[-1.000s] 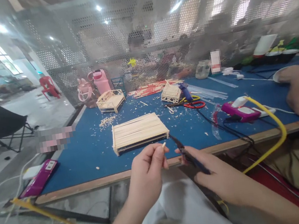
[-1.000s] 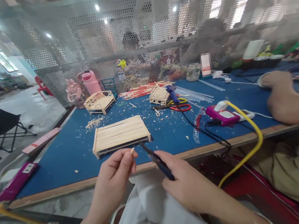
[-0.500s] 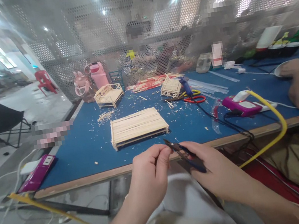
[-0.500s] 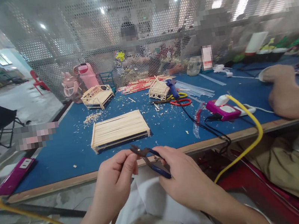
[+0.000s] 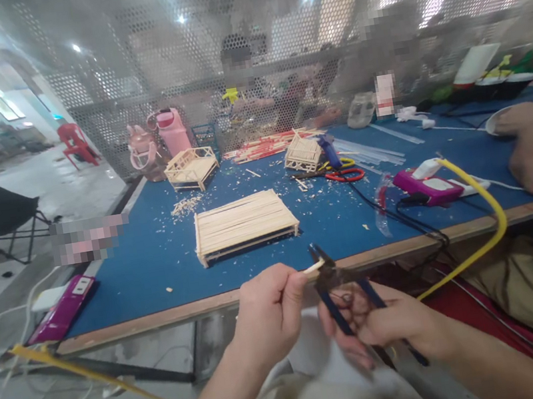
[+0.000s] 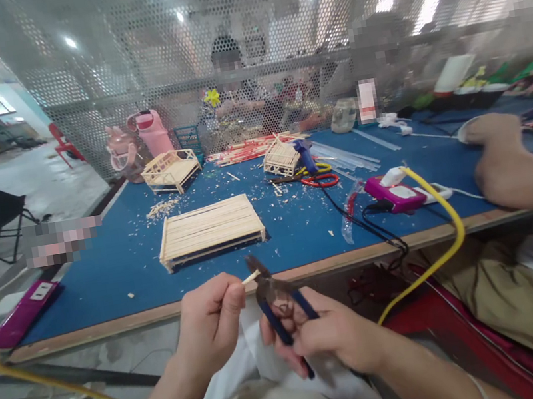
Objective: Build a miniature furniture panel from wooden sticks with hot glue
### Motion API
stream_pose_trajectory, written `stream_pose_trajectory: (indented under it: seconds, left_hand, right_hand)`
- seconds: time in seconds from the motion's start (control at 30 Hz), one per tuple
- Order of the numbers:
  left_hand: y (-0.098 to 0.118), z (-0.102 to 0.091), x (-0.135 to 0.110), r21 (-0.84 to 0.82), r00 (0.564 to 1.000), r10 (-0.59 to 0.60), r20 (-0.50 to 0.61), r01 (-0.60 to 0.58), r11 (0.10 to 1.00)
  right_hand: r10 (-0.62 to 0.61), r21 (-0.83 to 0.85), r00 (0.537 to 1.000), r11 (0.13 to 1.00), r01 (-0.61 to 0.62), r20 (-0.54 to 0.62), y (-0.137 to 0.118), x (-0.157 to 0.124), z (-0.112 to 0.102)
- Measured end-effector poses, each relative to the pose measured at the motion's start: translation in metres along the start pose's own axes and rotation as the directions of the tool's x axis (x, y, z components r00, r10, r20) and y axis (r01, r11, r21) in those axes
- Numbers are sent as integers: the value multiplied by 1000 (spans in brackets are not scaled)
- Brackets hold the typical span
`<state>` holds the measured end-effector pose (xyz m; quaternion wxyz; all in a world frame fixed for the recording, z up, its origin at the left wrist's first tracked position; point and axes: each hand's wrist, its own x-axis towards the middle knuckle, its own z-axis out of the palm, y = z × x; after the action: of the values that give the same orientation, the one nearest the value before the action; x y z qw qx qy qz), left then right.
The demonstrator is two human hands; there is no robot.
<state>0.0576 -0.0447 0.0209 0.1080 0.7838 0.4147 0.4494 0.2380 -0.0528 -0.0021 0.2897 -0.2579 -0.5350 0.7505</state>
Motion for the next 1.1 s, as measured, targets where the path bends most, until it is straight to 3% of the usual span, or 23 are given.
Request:
stream_pose_trajectory:
  seconds: [0.07,0.13,0.2,0.27,0.33,0.4,0.47,0.53,0.57,0.6,0.63,0.67,0.7,0.73,0.77,0.8,0.87,0.97,1.03,1.07,1.1]
  left_hand:
    - [-2,-2,-1,-7,998,-63,25,63,998]
    - [-2,-7,-3,-9,992,-112,54,112,994]
    - [-2,-14,-5,-13,989,-136,58,137,990]
    - [-3,-23,-7,-13,981,-181,67,182,983]
    - [-5,-31,-7,-2,959,-255,125,257,966]
    - [-10,-38,-4,40,933,-300,199,298,954]
    - [-19,-43,5,100,929,-283,240,266,959]
    - [-31,-48,17,175,938,-232,256,192,966]
    - [-36,-51,25,217,940,-211,269,154,964]
    - [-41,-54,34,266,939,-196,282,119,957]
    - [-46,-57,43,317,938,-184,295,86,944]
    - [-50,-60,52,364,936,-174,305,54,930]
    - [-53,-62,62,402,937,-161,309,25,915]
    - [-57,-65,72,424,942,-140,306,-3,905]
    - [-60,-67,81,429,948,-109,301,-33,903]
    - [-65,-69,90,414,953,-70,296,-62,908]
    - [-76,-75,106,360,963,6,268,-106,927]
    - [-106,-93,124,343,1000,0,26,-9,939]
    - [-131,-109,129,345,964,-181,-193,239,908]
    - [-143,-116,129,318,927,-319,-200,369,873]
    - [-155,-122,128,277,877,-463,-133,481,832]
  right_hand:
    - [-18,242,995,970,-6,98,0,-2,-7]
    - [-62,319,996,947,37,69,-9,-5,-18]
    - [-109,293,993,949,119,-50,-26,-8,-34]
    - [-154,104,952,977,187,-264,-45,-8,-55]
    - [-211,-277,846,958,79,-490,-59,0,-78]
    - [-351,-601,706,788,-133,-616,-66,18,-99]
    - [-513,-748,593,613,-253,-621,-70,40,-115]
    - [-661,-818,488,513,-259,-569,-74,60,-120]
    - [-717,-851,460,466,-242,-524,-78,68,-118]
    - [-752,-888,474,408,-209,-458,-82,74,-112]
    - [-764,-930,533,330,-160,-363,-86,79,-103]
    - [-744,-965,621,247,-89,-248,-91,84,-92]
    - [-662,-984,740,179,-4,-123,-96,89,-80]
    - [-559,-990,829,124,68,-13,-100,94,-69]
    - [-481,-991,874,75,111,62,-104,100,-60]
    - [-430,-990,895,31,141,114,-107,107,-53]
    - [-430,-989,892,-17,149,141,-111,124,-52]
    - [-517,-993,855,70,93,43,-110,148,-75]
    - [-550,-981,831,190,29,-81,-105,159,-96]
    - [-564,-970,814,242,5,-137,-100,163,-104]
    - [-579,-960,796,279,-7,-174,-95,166,-111]
